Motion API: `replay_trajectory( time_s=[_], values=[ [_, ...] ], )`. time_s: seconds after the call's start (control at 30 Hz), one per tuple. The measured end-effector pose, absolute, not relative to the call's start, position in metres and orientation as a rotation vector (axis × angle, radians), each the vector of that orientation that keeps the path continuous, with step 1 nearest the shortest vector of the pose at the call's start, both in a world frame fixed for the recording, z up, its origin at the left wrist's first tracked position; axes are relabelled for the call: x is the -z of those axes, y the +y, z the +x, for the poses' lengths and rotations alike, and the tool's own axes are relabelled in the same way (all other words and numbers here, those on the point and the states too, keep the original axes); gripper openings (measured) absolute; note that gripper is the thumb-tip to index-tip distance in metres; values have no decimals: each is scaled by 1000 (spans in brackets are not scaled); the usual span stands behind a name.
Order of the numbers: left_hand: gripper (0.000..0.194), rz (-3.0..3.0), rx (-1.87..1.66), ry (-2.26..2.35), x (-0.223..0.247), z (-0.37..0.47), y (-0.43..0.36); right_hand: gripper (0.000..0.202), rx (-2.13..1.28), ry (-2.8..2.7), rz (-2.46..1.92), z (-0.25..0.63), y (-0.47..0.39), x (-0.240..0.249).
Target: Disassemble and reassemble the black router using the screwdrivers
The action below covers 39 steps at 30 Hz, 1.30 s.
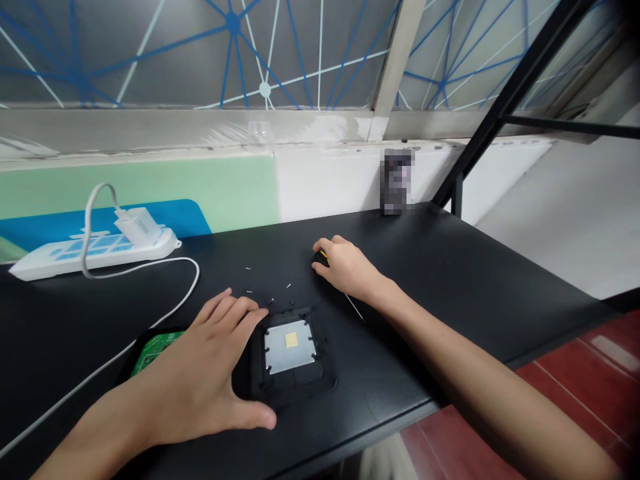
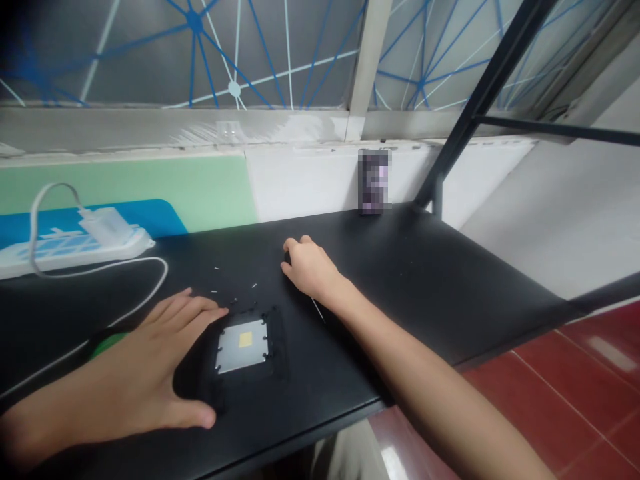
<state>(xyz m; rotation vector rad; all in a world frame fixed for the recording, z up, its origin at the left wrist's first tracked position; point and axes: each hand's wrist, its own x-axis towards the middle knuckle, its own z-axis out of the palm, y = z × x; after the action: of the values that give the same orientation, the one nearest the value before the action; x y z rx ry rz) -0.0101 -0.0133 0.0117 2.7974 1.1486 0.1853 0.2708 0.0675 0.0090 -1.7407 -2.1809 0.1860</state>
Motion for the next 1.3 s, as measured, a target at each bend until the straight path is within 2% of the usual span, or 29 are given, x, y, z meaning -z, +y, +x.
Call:
replay_trajectory(
  time_s=[0.2, 0.47, 0.7, 0.77, 0.9, 1.3],
  values=[
    [109, 2801, -157, 1126, -13, -7, -17, 39, -73, -2138, -1740, 270, 66, -10],
    [103, 2807, -178, 1131, -9, -10, -18, 38, 166, -2076, -1561, 261, 53, -25],
    [105, 2812, -164, 1120, -10, -9, -18, 20, -157, -2302, -889, 263, 33, -28],
    [104, 2804, -191, 1125, -9, -9, -18, 25, -199, -2403, -756, 266, 26, -27],
    [102, 2799, -232, 1123, -7, -10, -18, 48, -209, -2563, -629, 270, 13, -24],
    [101, 2789, -217, 1142, -8, -11, -16, 88, -316, -2776, -861, 267, -6, -32]
  ],
)
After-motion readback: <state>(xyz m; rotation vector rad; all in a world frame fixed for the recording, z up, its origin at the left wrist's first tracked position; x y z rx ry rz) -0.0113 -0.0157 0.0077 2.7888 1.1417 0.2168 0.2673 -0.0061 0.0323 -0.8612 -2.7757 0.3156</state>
